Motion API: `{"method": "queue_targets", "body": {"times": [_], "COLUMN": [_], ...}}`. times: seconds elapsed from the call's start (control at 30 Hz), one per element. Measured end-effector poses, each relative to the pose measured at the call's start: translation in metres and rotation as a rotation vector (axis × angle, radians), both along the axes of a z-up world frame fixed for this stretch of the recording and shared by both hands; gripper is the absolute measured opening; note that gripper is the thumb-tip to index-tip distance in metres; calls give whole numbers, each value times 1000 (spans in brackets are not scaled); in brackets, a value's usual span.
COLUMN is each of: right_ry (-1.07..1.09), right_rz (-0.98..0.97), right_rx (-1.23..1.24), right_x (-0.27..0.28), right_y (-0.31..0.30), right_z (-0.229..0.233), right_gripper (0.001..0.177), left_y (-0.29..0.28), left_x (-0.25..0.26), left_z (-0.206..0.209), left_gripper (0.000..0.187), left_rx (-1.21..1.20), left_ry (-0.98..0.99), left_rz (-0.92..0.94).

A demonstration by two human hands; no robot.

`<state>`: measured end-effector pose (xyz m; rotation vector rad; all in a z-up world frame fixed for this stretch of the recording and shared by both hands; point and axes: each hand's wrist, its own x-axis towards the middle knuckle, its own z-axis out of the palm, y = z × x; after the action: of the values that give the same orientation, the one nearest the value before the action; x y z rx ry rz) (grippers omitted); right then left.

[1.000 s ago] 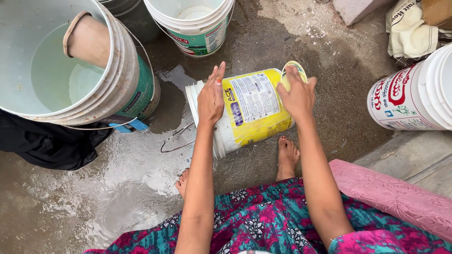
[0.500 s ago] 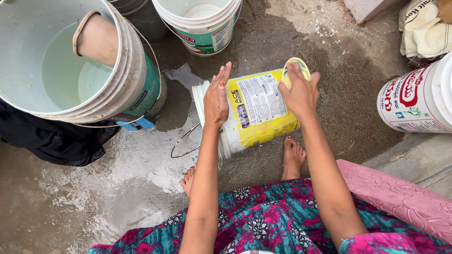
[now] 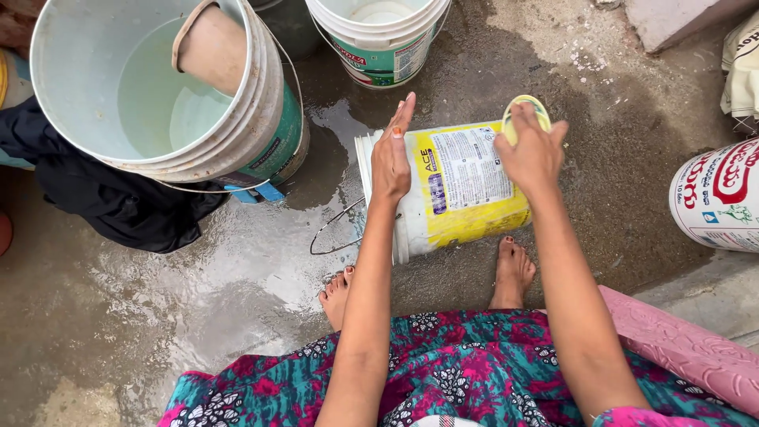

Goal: Cleaning and scrubbing several plastic paint buckets and lids using a brush and soapy water.

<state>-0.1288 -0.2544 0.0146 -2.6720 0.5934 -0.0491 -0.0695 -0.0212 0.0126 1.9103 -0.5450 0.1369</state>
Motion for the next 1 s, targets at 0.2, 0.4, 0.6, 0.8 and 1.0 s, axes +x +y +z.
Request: {"method": "queue_targets", "body": {"times": [0.2,0.4,0.6,0.8,1.0], "right_ry": [-234,-97,-281,-199,-400], "right_rz": [458,-108,210,-2,-37], "right_rx": [38,-4,13,78,-108], "right_x": [0,-47,-50,-101,-75], "right_y": [100,-5,128,62,79], "right_z": [-13,4,2,1,-13], "right_gripper": [60,66,72,77,72], "left_y": [10,3,2,-2,-11], "left_x": [-6,-11,-4,8,38], "left_z": [-3,3,-4,2,-11], "left_gripper": [66,65,62,59,57], "left_rx": [-158,-23,50,145,323], "left_ry": [52,80,56,169,186], "left_rz": [-69,-66,-42,-73,-89]}}
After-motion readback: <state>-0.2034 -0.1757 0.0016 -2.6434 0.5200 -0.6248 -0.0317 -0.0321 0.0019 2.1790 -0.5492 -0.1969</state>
